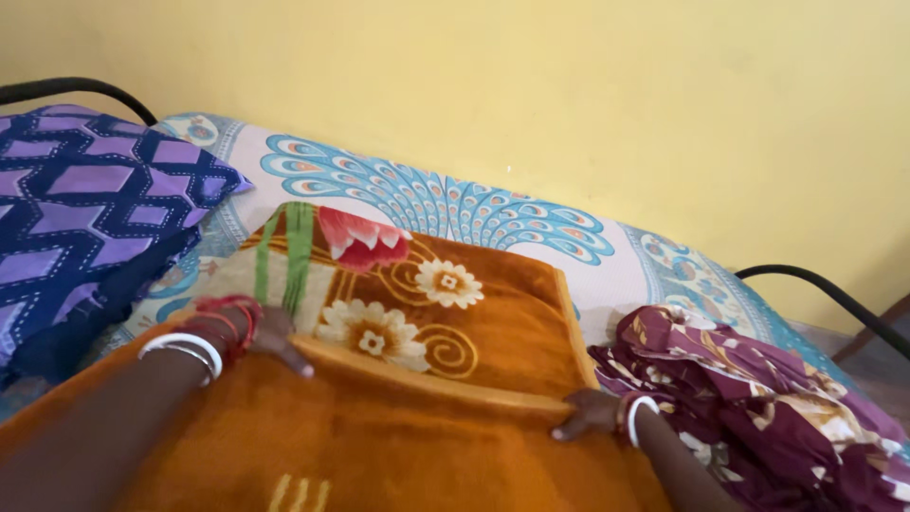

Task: The person unfolds a mustard-colored floral blanket on a bed, smooths it out, and folds it into a neat rectangular shape. The person handles the blanket by hand, aligning edges and pressing down to flatten the folds.

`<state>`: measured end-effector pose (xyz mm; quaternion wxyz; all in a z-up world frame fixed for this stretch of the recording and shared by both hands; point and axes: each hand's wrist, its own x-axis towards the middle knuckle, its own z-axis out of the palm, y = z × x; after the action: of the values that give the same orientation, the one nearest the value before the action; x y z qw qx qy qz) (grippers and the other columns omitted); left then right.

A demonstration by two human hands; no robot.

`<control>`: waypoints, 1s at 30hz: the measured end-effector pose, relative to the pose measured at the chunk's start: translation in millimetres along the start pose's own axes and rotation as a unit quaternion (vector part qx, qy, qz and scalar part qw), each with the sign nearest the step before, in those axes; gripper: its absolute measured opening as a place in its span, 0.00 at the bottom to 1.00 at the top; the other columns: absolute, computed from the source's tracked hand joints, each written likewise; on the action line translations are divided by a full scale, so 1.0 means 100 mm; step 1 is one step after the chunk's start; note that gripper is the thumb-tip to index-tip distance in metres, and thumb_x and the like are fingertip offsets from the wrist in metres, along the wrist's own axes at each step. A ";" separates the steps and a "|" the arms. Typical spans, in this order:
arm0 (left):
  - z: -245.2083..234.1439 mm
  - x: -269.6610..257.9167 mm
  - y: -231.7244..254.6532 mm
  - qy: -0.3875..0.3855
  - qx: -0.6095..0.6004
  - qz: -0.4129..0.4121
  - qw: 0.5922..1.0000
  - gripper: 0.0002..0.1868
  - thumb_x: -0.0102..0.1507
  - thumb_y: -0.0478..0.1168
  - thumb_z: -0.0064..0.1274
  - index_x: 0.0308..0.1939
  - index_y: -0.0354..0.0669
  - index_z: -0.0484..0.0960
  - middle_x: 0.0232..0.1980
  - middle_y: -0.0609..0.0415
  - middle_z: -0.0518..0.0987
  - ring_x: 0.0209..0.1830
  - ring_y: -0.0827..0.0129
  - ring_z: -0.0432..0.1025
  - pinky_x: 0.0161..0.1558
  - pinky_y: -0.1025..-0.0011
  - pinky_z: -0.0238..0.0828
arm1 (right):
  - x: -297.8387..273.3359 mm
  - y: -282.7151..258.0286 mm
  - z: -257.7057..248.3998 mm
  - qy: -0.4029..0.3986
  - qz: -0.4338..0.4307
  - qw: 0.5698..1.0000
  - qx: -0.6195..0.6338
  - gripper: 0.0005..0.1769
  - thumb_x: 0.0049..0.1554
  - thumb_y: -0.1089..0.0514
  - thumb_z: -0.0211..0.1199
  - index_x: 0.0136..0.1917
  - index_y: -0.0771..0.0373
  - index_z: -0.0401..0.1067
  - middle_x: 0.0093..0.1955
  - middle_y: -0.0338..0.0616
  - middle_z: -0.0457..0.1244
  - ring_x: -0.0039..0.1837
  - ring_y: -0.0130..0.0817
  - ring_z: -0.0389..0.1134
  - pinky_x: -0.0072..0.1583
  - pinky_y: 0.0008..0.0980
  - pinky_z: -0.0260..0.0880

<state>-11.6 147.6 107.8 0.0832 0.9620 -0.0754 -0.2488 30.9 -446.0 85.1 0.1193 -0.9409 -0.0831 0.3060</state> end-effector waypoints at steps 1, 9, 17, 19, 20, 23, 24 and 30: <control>-0.15 0.00 -0.02 0.021 -0.019 0.008 1.000 0.49 0.41 0.75 0.62 0.55 0.45 0.88 0.56 0.44 0.85 0.59 0.55 0.78 0.62 0.62 0.71 | 0.04 0.03 -0.17 0.019 -0.020 0.999 -0.023 0.63 0.40 0.28 0.75 0.76 0.67 0.60 0.79 0.58 0.55 0.80 0.48 0.55 0.77 0.39 0.54; -0.38 0.35 -0.36 0.173 0.017 -0.063 0.983 0.42 0.55 0.76 0.48 0.60 0.54 0.82 0.62 0.47 0.80 0.63 0.52 0.73 0.66 0.57 0.65 | 0.91 0.14 -0.49 0.122 -0.037 0.990 0.062 0.67 0.34 0.34 0.80 0.76 0.70 0.57 0.76 0.58 0.59 0.77 0.49 0.61 0.75 0.40 0.60; 0.21 1.07 -0.46 0.143 -0.066 -0.027 0.987 0.41 0.65 0.74 0.31 0.62 0.48 0.80 0.68 0.48 0.77 0.70 0.54 0.70 0.72 0.59 0.59 | 1.21 0.33 -0.09 0.097 -0.022 0.990 0.102 0.61 0.37 0.39 0.81 0.75 0.68 0.62 0.74 0.57 0.61 0.76 0.47 0.61 0.75 0.38 0.58; 0.20 1.05 -0.44 0.153 0.009 -0.059 0.986 0.40 0.67 0.72 0.27 0.59 0.49 0.82 0.65 0.48 0.81 0.68 0.52 0.73 0.72 0.58 0.62 | 1.20 0.30 -0.06 0.120 -0.016 0.985 0.122 0.61 0.36 0.40 0.82 0.74 0.69 0.61 0.74 0.57 0.61 0.76 0.47 0.62 0.74 0.39 0.60; 0.18 1.04 -0.42 0.161 0.049 -0.076 0.983 0.40 0.68 0.71 0.25 0.58 0.50 0.84 0.63 0.48 0.83 0.67 0.52 0.75 0.73 0.58 0.63 | 1.21 0.25 -0.07 0.134 -0.015 0.982 0.131 0.62 0.35 0.41 0.83 0.74 0.70 0.61 0.74 0.57 0.61 0.75 0.47 0.63 0.74 0.39 0.62; 0.28 1.03 -0.34 0.127 0.060 -0.120 0.983 0.37 0.68 0.70 0.26 0.66 0.54 0.76 0.69 0.49 0.75 0.72 0.52 0.66 0.76 0.50 0.49 | 1.16 0.10 0.00 0.136 -0.020 0.988 0.065 0.58 0.39 0.37 0.79 0.74 0.67 0.63 0.72 0.57 0.63 0.74 0.47 0.63 0.74 0.38 0.59; 0.30 1.06 -0.33 0.131 0.044 -0.117 0.983 0.37 0.68 0.70 0.28 0.66 0.52 0.75 0.69 0.47 0.75 0.71 0.50 0.67 0.74 0.50 0.52 | 1.11 0.07 0.04 0.139 -0.018 0.987 0.083 0.58 0.39 0.37 0.79 0.74 0.66 0.63 0.71 0.56 0.64 0.74 0.47 0.63 0.74 0.38 0.60; 0.31 1.14 0.15 0.261 0.064 -0.116 0.956 0.32 0.65 0.65 0.42 0.65 0.52 0.79 0.69 0.47 0.77 0.72 0.50 0.69 0.75 0.46 0.55 | 0.69 -0.41 0.05 0.204 0.024 0.977 -0.053 0.53 0.43 0.35 0.75 0.76 0.54 0.61 0.75 0.48 0.60 0.77 0.48 0.60 0.75 0.53 0.58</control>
<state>70.4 107.5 30.5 0.0083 0.9989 0.0451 0.0088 79.8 -390.5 54.2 0.0767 -0.9902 -0.0509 0.1053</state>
